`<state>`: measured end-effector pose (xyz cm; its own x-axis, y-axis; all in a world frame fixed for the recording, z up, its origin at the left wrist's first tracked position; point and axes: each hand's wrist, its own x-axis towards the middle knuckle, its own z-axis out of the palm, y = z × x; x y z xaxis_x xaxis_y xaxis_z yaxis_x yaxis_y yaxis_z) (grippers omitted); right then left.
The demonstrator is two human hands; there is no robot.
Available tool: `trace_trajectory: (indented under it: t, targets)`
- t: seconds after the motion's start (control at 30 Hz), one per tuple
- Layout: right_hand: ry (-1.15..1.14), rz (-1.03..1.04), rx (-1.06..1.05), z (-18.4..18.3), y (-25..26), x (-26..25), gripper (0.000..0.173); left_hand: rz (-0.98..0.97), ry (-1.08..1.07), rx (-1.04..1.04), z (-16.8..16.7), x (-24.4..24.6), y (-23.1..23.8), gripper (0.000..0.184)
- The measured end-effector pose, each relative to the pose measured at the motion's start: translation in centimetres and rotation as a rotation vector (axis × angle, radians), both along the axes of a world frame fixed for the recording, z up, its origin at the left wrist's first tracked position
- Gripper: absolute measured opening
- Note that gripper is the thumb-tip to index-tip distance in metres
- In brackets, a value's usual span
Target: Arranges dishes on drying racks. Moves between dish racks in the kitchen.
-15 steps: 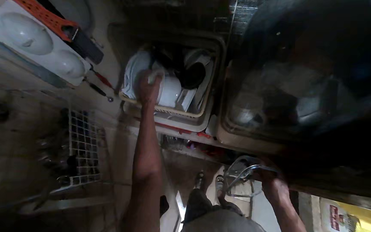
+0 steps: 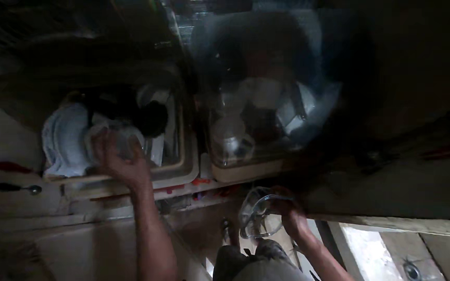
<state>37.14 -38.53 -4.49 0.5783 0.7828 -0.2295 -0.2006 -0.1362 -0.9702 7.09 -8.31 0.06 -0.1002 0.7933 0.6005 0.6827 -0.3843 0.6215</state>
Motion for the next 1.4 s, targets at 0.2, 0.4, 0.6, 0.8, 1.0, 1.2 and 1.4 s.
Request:
trace_trajectory:
  t: [0.2,0.4,0.6,0.8,1.0,1.2,1.4]
  targets:
    - [-0.087,-0.114,-0.02,-0.9,-4.2,0.4,0.034,-0.329,-0.015,0.079,-2.1,11.5,-7.1,0.07]
    - [0.03,-0.336,-0.002,-0.8,-8.1,1.6,0.029,-0.324,-0.115,-0.094,-7.1,16.1,-8.7,0.095]
    - [0.18,-0.432,0.018,-0.1,-8.7,2.3,0.024,-0.326,-0.133,0.059,-4.1,17.0,-7.4,0.086]
    - [0.209,-0.397,-0.006,1.1,-7.1,2.4,0.025,-0.318,-0.04,-0.234,11.2,18.4,0.6,0.079]
    - [0.18,-0.311,0.034,1.8,-6.2,2.6,0.028,-0.271,0.039,-0.524,17.8,20.5,8.9,0.075]
    - [0.12,-0.285,0.077,2.4,-4.4,3.5,0.03,-0.384,-0.147,-0.294,16.8,17.3,5.9,0.061]
    - [-0.272,-0.291,0.241,4.1,-1.8,5.4,0.026,-0.714,-0.359,-0.849,3.4,13.6,-12.3,0.05]
